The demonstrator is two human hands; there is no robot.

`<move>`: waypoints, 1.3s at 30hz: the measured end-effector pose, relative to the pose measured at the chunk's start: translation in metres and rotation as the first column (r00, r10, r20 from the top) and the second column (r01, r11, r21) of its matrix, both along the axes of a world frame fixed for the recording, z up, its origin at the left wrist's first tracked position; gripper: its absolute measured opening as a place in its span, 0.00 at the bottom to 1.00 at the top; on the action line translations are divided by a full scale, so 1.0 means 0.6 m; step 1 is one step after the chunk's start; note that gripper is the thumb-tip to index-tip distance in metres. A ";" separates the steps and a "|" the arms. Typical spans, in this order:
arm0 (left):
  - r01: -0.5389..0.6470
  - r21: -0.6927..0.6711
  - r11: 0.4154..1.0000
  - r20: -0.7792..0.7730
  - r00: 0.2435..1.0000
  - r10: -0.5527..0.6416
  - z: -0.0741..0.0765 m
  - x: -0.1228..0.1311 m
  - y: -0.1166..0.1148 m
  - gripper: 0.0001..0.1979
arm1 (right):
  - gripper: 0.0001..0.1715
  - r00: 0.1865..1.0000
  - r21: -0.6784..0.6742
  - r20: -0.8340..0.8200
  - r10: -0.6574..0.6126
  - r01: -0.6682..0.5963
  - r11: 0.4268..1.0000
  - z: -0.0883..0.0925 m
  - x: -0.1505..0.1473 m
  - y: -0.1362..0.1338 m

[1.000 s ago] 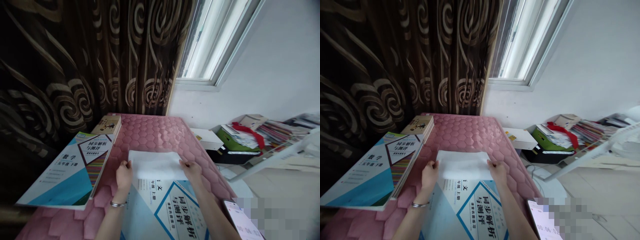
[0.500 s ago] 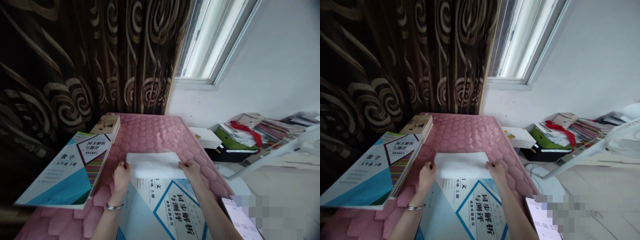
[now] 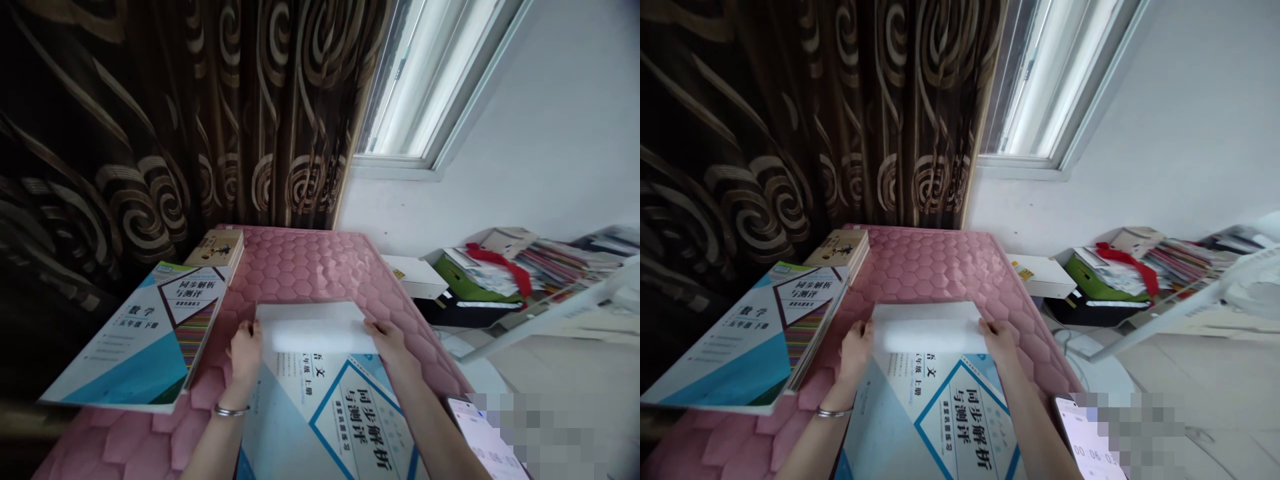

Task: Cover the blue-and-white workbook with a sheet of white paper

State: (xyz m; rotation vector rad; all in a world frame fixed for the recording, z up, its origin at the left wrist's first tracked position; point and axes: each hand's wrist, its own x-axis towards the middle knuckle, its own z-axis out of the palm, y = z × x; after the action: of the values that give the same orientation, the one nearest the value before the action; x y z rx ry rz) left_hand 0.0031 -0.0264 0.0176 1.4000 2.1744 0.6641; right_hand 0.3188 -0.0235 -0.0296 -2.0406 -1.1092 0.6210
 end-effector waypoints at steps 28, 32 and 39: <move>-0.049 -0.004 0.999 -0.019 0.999 0.049 -0.014 0.009 0.003 0.15 | 0.18 0.995 0.015 0.099 -0.018 0.016 1.000 0.012 -0.027 -0.030; -0.018 -0.012 1.000 0.032 0.999 0.018 -0.014 0.001 0.002 0.14 | 0.18 0.969 -0.040 0.245 0.029 -0.020 0.999 0.001 -0.026 -0.014; 0.004 0.023 1.000 0.058 0.998 -0.006 -0.018 -0.002 -0.001 0.14 | 0.18 0.983 0.040 0.186 0.005 -0.012 0.999 0.009 -0.019 -0.003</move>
State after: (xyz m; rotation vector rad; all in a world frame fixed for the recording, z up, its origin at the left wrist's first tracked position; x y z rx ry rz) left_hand 0.0017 -0.0269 0.0066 1.3800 2.1244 0.7203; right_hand 0.3077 -0.0253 -0.0239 -2.0921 -1.2277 0.4147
